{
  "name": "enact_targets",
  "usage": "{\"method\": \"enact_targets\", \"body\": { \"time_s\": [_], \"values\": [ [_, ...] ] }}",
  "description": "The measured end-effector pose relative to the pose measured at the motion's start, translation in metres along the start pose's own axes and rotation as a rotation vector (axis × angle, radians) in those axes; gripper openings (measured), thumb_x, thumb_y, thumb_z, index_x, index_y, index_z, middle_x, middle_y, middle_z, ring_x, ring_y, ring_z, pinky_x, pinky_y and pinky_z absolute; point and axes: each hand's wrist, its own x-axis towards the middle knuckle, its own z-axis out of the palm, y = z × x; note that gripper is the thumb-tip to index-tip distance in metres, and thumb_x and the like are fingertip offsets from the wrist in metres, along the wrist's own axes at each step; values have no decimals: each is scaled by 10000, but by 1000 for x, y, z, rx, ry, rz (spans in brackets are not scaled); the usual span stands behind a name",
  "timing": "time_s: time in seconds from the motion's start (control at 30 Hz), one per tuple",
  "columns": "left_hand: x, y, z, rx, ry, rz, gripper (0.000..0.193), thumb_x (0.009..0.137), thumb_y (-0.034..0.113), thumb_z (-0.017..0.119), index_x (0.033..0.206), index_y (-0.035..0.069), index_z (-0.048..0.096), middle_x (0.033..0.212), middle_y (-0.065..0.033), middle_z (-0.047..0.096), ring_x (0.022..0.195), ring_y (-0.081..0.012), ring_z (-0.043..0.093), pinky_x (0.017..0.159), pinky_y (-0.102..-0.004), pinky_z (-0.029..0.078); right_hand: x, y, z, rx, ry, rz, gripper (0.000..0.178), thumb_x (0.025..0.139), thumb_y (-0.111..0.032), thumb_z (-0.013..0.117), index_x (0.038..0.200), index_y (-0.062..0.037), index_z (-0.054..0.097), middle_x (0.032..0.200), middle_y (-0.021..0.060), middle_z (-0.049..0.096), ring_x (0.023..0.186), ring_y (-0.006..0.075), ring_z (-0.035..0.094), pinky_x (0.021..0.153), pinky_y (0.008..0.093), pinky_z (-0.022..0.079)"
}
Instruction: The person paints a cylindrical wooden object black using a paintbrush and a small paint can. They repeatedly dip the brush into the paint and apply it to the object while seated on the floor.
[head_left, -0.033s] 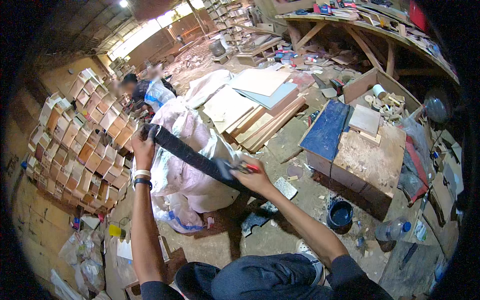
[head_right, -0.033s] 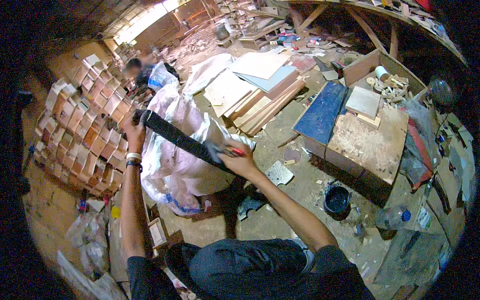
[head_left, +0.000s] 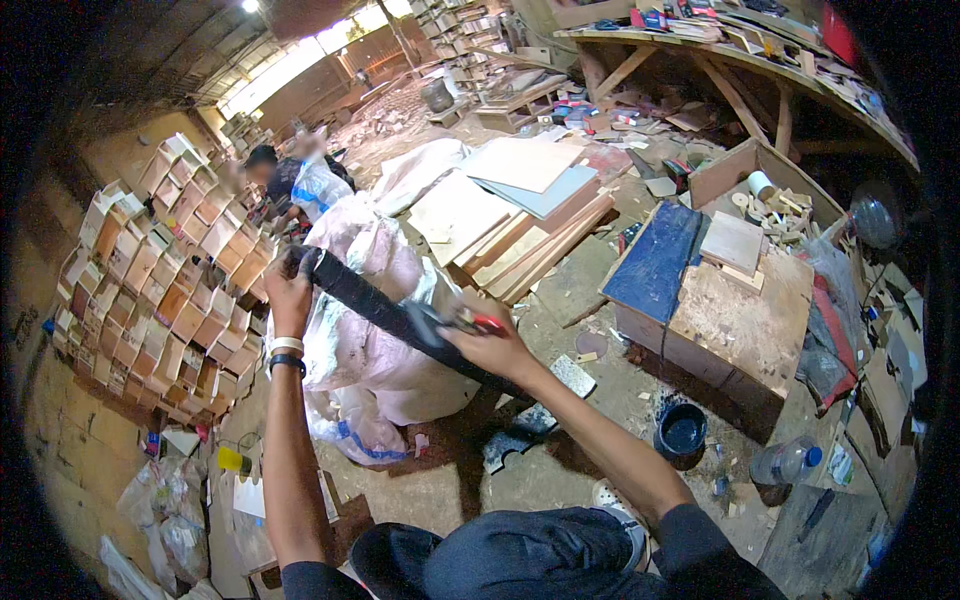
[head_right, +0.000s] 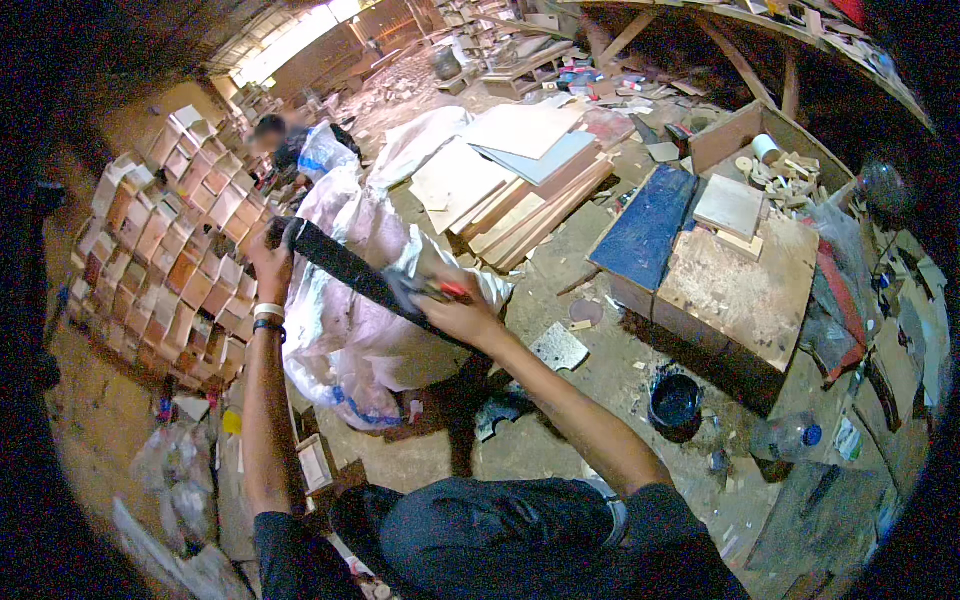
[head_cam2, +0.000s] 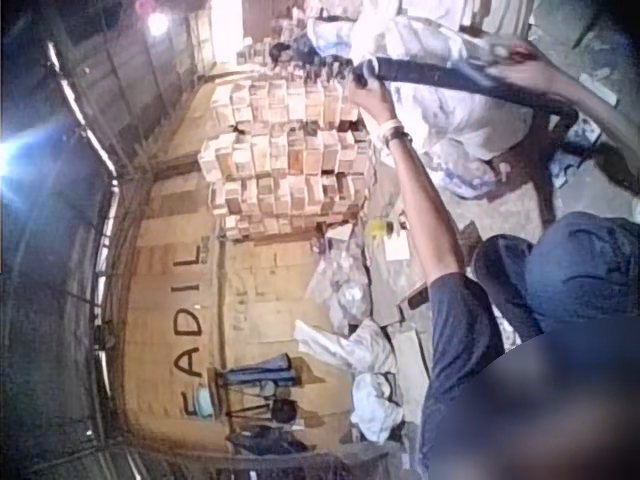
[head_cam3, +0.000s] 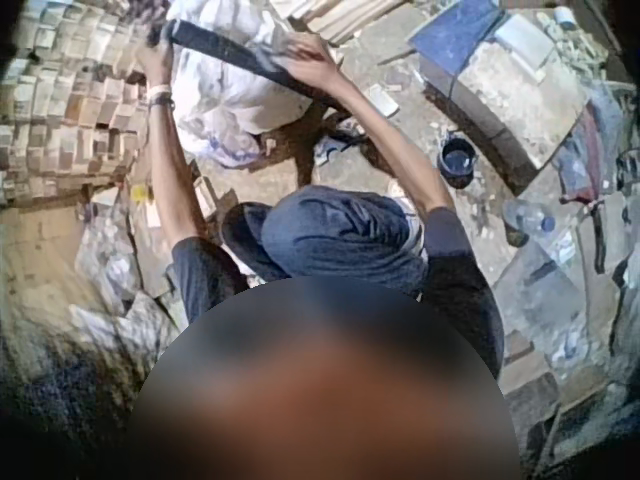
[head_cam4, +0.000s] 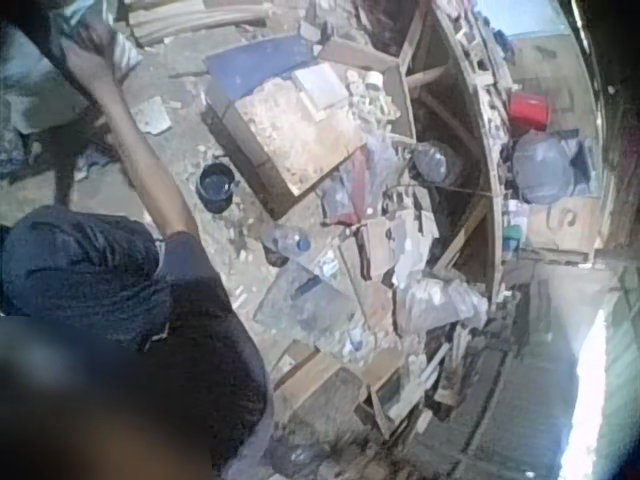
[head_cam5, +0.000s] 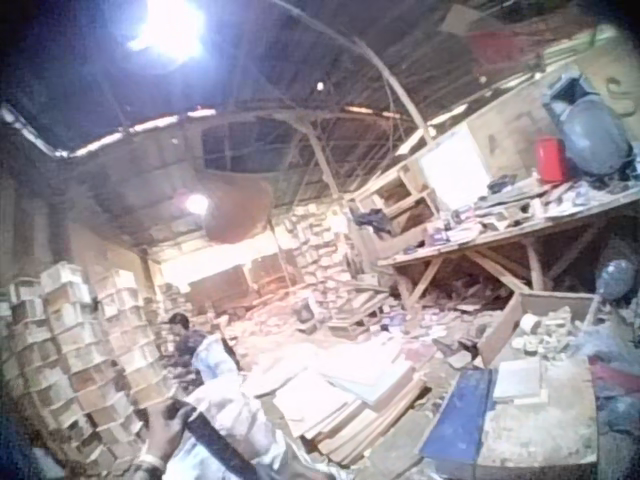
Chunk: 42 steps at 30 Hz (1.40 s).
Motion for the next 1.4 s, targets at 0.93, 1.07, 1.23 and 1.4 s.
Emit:
{"method": "enact_targets", "body": {
  "time_s": [0.93, 1.07, 1.23, 1.4],
  "values": [
    [7, 12, -2, 97, 51, -106, 286, 829, 211, 816, 929, -44, 735, 797, -220, 712, 689, -325, 695, 680, -406, 525, 37, -120, -3, -215, -284, -161, 161, 800, -18, 698, 909, -8, 580, 769, 186, 561, 696, 355, 603, 643, 398, 474],
    [10, 12, -1, 138, 30, -78, 289, 827, 191, 809, 952, -58, 735, 845, -242, 716, 756, -359, 708, 710, -409, 531, 96, -128, 26, -104, -169, -326, 151, 816, -6, 677, 935, -10, 584, 811, 197, 578, 729, 385, 603, 649, 422, 477],
    [6, 11, -2, 65, 57, -87, 237, 831, 168, 793, 941, -35, 741, 810, -233, 710, 708, -340, 695, 671, -401, 515, 18, -83, -2, -187, -267, -227, 215, 804, -18, 663, 1010, 0, 604, 869, 206, 591, 800, 444, 590, 707, 456, 479],
    [-5, 8, -7, 28, 78, -125, 230, 847, 190, 792, 876, -30, 734, 722, -208, 689, 616, -316, 658, 612, -399, 488, -66, -18, -45, -158, -299, 55, 214, 783, -36, 674, 982, 6, 608, 846, 184, 599, 788, 391, 604, 708, 415, 480]
  ]
}}
